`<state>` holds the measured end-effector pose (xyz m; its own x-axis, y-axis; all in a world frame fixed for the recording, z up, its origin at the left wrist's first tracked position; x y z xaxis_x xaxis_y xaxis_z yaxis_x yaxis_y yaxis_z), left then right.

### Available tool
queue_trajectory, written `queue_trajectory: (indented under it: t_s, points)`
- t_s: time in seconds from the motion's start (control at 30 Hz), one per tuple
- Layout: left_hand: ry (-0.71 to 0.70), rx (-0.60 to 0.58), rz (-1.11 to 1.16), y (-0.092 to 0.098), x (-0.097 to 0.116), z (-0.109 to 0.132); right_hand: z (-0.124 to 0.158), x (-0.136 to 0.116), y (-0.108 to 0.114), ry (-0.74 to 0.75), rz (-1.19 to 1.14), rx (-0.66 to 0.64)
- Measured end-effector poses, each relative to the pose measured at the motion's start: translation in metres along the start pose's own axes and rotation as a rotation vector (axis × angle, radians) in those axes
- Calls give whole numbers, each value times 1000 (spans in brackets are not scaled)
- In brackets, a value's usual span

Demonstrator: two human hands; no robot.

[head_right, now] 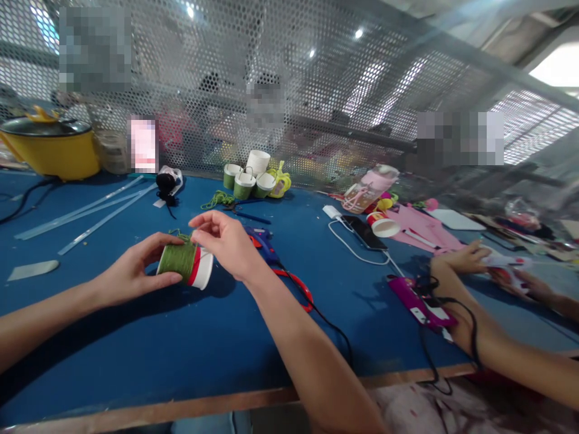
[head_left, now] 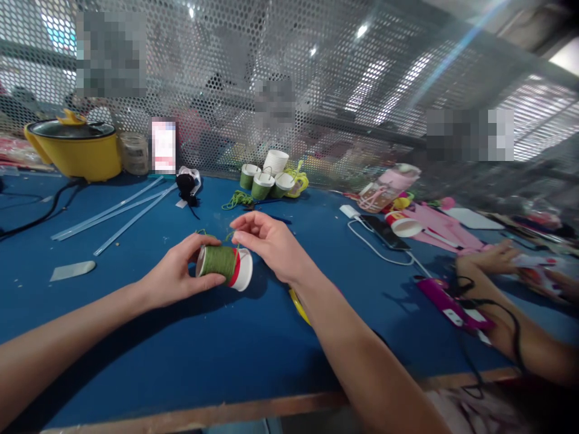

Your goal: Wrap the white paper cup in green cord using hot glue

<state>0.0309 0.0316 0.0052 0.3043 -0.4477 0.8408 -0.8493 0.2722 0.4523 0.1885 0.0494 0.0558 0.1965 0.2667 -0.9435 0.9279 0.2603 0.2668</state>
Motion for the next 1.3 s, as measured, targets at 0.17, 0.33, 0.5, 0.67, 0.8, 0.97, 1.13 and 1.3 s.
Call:
queue_trajectory:
  t_s: [0.17,0.33,0.5,0.67,0.8,0.97,1.13,1.3]
  points:
    - [84,-71,64,-2,2,0,-4,9,3,-55,-126,12]
    - [61,-90,65,-1,5,1,-7,14,7,-41,-145,121]
    - [-36,-70,27,0,5,2,-8,16,8,-30,-115,153]
    - [-114,-63,1,0,7,3,-8,18,6,-44,-92,136]
    - [-158,-67,-19,1,12,3,-8,19,5,-56,-90,118]
    - [-210,-47,-52,2,16,4,-7,20,3,-94,-60,81]
    - [-280,-21,-116,3,18,6,-5,21,1,-131,-47,43]
    - [-327,10,-189,4,20,7,-4,21,0,-144,-47,19]
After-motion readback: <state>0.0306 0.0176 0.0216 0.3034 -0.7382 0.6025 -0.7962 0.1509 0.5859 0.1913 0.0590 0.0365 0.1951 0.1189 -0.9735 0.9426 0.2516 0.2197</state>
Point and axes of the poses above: each hand's wrist, its own z-axis away from the middle knuckle, its own y-axis out of the back of the hand, x = y × z, the point moved 4 cm from there along -z, towards the middle knuckle, and after that the axes turned 3 degrees about y, right-handed, at the moved point
